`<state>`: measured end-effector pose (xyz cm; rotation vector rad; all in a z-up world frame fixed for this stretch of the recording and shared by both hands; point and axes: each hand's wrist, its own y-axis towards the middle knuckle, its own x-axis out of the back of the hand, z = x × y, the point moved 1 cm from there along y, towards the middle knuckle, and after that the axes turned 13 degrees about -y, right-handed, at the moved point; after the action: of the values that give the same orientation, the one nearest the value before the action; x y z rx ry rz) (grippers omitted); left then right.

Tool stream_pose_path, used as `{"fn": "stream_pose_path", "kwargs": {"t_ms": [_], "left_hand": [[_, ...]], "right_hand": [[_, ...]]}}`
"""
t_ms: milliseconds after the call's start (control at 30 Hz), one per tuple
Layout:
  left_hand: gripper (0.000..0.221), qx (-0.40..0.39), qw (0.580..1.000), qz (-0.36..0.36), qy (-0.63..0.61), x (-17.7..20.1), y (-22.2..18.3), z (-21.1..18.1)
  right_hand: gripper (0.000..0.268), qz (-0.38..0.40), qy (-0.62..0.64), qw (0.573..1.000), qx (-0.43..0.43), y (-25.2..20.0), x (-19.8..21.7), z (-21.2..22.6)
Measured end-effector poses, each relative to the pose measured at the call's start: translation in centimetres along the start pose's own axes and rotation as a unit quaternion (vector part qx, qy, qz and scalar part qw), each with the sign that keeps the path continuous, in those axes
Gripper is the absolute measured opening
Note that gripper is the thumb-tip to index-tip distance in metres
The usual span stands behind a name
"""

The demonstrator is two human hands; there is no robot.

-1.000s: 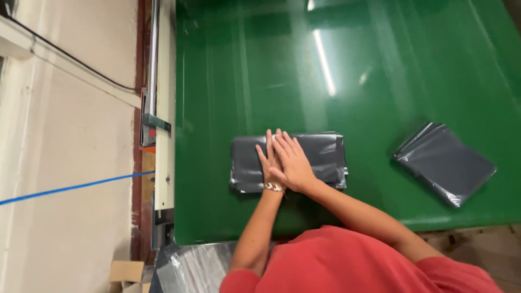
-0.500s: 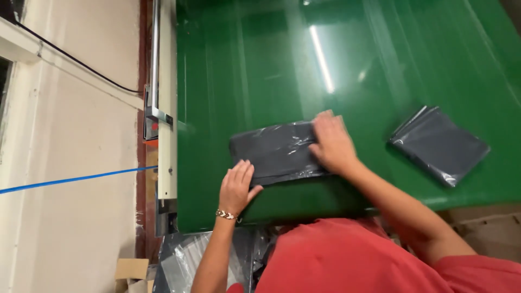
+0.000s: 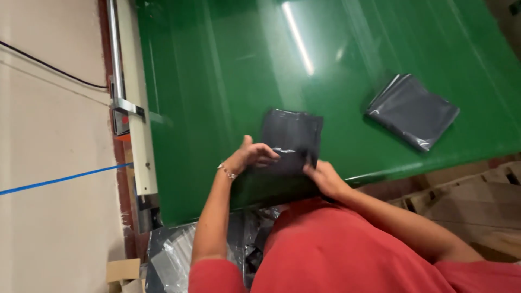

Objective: Packaging black plastic bags into clear sleeves and organizing them on a conveyor belt

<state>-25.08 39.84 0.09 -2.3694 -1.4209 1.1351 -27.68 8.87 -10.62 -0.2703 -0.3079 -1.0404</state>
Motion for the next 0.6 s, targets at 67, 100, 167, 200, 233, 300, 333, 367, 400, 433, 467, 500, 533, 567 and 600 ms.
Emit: {"fn": "stream_pose_path", "kwargs": {"t_ms": [67,100,167,200,233,300,333,367,400,433,467,500,533,567,600], "left_hand": [[0.067,-0.083,0.986,-0.113,0.094,2.4,0.9,2.1],[0.033,-0.167,0.942,-0.223,0.185,3.9,1.2,2.8],[0.029,-0.177,0.894,-0.292,0.290,0.8,1.3,2.4],[0.029,-0.188,0.829,-0.358,0.387,-1.0,1.1,2.5],[0.029,-0.181,0.831,-0.356,0.387,-2.0,0.5,3.2],[0.027,-0.142,0.800,-0.430,0.393,-3.5,1.2,2.3],[0.027,-0.147,0.801,-0.425,0.394,-4.5,1.3,2.0],[0.034,-0.137,0.758,-0.465,0.436,-5.5,1.4,1.6],[0.048,-0.124,0.711,-0.501,0.477,-6.4,1.4,1.3],[0.048,-0.128,0.713,-0.495,0.480,-9.0,2.0,-0.4],[0.058,-0.178,0.646,-0.500,0.549,-11.6,2.4,-2.0],[0.068,-0.226,0.571,-0.500,0.610,-14.3,2.8,-3.5],[0.068,-0.228,0.573,-0.501,0.608,-16.2,5.6,-4.2],[0.059,-0.306,0.590,-0.424,0.616,-18.2,8.4,-4.9],[0.051,-0.378,0.599,-0.343,0.617,-20.2,10.9,-5.5]], "right_hand": [[0.023,-0.039,0.085,0.988,-0.124,2.4,1.0,2.8],[0.029,-0.071,0.171,0.952,-0.244,3.7,1.4,4.1],[0.020,-0.037,0.280,0.912,-0.296,4.9,2.6,4.9],[0.018,0.002,0.380,0.860,-0.342,5.1,3.1,5.3],[0.018,0.001,0.383,0.856,-0.348,4.0,2.5,4.2],[0.012,0.039,0.388,0.847,-0.362,4.5,3.4,2.0],[0.012,0.033,0.387,0.849,-0.359,3.3,5.1,3.6],[0.026,0.052,0.357,0.869,-0.340,2.2,6.7,5.2],[0.041,0.068,0.328,0.886,-0.321,0.9,8.3,6.9],[0.041,0.059,0.329,0.887,-0.320,-0.8,10.0,8.5],[0.039,0.002,0.284,0.909,-0.305,-2.3,12.0,10.1],[0.036,-0.055,0.238,0.926,-0.288,-3.9,13.9,11.7],[0.036,-0.055,0.234,0.927,-0.288,-5.0,15.6,10.1],[0.026,-0.148,0.110,0.950,-0.254,-6.1,17.6,8.5],[0.018,-0.233,-0.016,0.949,-0.212,-7.5,19.3,6.9]]}}
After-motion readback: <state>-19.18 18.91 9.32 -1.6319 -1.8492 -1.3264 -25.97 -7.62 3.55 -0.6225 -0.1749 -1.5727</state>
